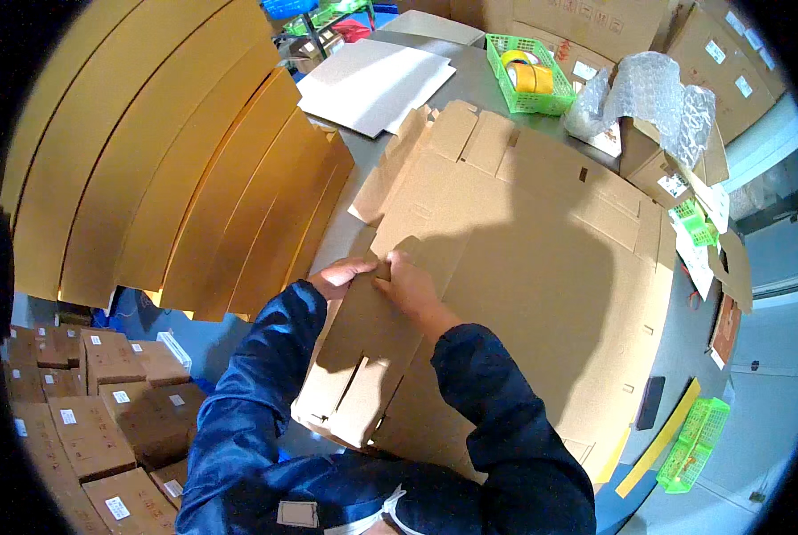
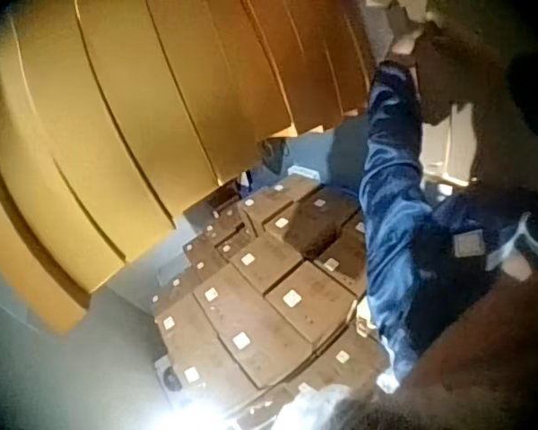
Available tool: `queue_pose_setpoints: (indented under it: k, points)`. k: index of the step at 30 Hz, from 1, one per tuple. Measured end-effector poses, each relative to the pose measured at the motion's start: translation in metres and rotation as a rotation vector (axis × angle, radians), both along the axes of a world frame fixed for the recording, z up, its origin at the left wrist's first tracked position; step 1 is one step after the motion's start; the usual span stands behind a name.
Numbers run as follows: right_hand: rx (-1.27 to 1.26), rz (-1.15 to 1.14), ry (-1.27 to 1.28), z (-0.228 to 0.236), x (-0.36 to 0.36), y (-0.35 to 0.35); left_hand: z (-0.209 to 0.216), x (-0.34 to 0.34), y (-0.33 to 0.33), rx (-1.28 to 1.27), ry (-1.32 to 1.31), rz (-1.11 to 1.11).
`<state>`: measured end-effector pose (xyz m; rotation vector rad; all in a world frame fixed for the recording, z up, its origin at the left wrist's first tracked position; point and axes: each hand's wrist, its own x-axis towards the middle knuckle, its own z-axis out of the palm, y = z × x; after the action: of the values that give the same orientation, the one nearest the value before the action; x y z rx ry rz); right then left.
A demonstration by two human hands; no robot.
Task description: The person assembles a cardboard box by folding its flaps and inserting yellow plastic dividers. They then place a white sheet of paper inside the box and add more dividers to create compartments. The person works on a table surrounded by stacks of cardboard and packaging materials.
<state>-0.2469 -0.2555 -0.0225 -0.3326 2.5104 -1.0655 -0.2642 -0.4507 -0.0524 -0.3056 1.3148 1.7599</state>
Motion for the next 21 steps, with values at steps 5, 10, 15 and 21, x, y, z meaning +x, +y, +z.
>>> queue_pose_setpoints:
  k: [5,10,15,21]
  points:
    - [-0.019,0.164,0.016,-0.001,-0.008,0.009,0.005,0.002,0.013,0.05,-0.082,0.056]
    - [0.114,0.264,0.097,-0.005,-0.015,0.004,0.039,0.005,0.019,0.012,-0.024,0.084]
    - [-0.324,-0.127,-0.022,-0.033,-0.023,0.018,0.019,0.008,0.02,-0.189,0.066,0.143]
    - [-0.858,-0.352,-0.495,-0.028,-0.032,0.038,-0.009,-0.032,0.022,-0.151,0.405,0.33]
